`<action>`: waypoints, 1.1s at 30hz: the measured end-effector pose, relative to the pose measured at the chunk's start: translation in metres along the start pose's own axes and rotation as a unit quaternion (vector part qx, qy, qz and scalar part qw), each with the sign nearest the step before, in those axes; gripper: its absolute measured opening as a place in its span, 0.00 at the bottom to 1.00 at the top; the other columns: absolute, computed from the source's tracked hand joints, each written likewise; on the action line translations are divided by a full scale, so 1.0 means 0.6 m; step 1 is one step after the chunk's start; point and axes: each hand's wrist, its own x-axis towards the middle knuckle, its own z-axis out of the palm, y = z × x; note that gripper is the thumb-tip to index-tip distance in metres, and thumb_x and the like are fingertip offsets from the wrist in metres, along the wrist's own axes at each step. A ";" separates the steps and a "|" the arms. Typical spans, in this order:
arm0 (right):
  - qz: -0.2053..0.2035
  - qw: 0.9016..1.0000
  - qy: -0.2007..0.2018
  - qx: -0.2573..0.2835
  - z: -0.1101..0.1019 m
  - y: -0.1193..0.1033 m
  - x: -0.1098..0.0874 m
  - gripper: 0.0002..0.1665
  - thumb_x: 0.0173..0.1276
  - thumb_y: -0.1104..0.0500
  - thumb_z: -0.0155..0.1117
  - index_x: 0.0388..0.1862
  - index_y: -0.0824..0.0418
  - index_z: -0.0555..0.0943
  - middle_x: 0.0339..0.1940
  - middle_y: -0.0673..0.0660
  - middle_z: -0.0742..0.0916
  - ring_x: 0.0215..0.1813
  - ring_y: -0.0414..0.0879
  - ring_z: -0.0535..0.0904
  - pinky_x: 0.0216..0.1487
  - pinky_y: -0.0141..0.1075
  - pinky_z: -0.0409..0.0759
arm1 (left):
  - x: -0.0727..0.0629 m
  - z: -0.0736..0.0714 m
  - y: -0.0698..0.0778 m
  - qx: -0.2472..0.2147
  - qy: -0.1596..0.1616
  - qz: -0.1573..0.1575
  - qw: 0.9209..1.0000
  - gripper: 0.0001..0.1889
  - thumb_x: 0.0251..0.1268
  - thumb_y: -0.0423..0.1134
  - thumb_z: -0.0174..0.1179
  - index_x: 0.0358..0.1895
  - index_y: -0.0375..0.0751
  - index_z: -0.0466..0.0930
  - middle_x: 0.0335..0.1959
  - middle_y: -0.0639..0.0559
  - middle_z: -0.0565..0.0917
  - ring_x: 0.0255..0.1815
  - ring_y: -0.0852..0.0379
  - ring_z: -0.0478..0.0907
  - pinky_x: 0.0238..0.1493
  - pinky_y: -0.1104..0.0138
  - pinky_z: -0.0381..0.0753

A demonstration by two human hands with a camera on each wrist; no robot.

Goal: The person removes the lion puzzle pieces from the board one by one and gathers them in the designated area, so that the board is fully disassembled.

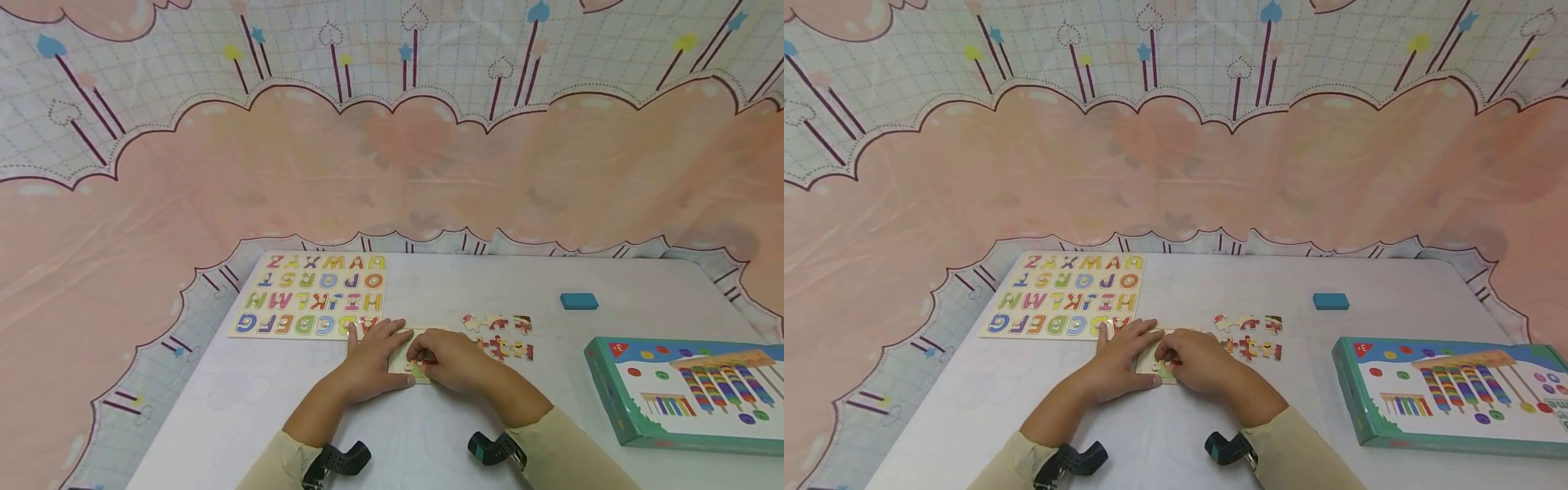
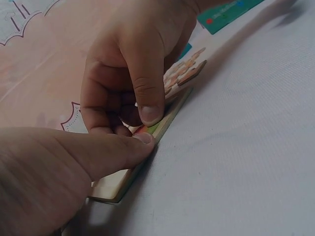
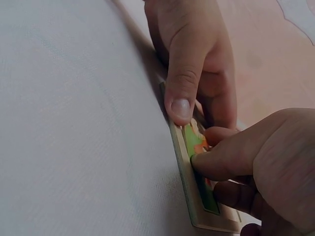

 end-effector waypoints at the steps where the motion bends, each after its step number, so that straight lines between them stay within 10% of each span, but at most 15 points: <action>1: 0.001 1.000 0.003 -0.004 0.000 -0.001 -0.001 0.14 0.69 0.70 0.71 0.45 0.52 0.85 0.42 0.44 0.85 0.45 0.42 0.79 0.54 0.47 0.80 | 0.000 0.000 0.000 -0.002 0.000 0.000 1.000 0.42 0.62 0.53 0.77 0.79 0.51 0.73 0.83 0.51 0.66 0.87 0.44 0.52 0.75 0.27 0.20; 33: 0.012 0.995 0.035 0.096 -0.009 0.004 -0.021 0.15 0.74 0.68 0.68 0.48 0.48 0.80 0.38 0.45 0.83 0.42 0.43 0.78 0.45 0.38 0.78 | -0.002 0.002 -0.003 0.011 -0.009 0.002 1.000 0.42 0.64 0.54 0.76 0.80 0.51 0.72 0.85 0.51 0.63 0.88 0.43 0.50 0.76 0.28 0.20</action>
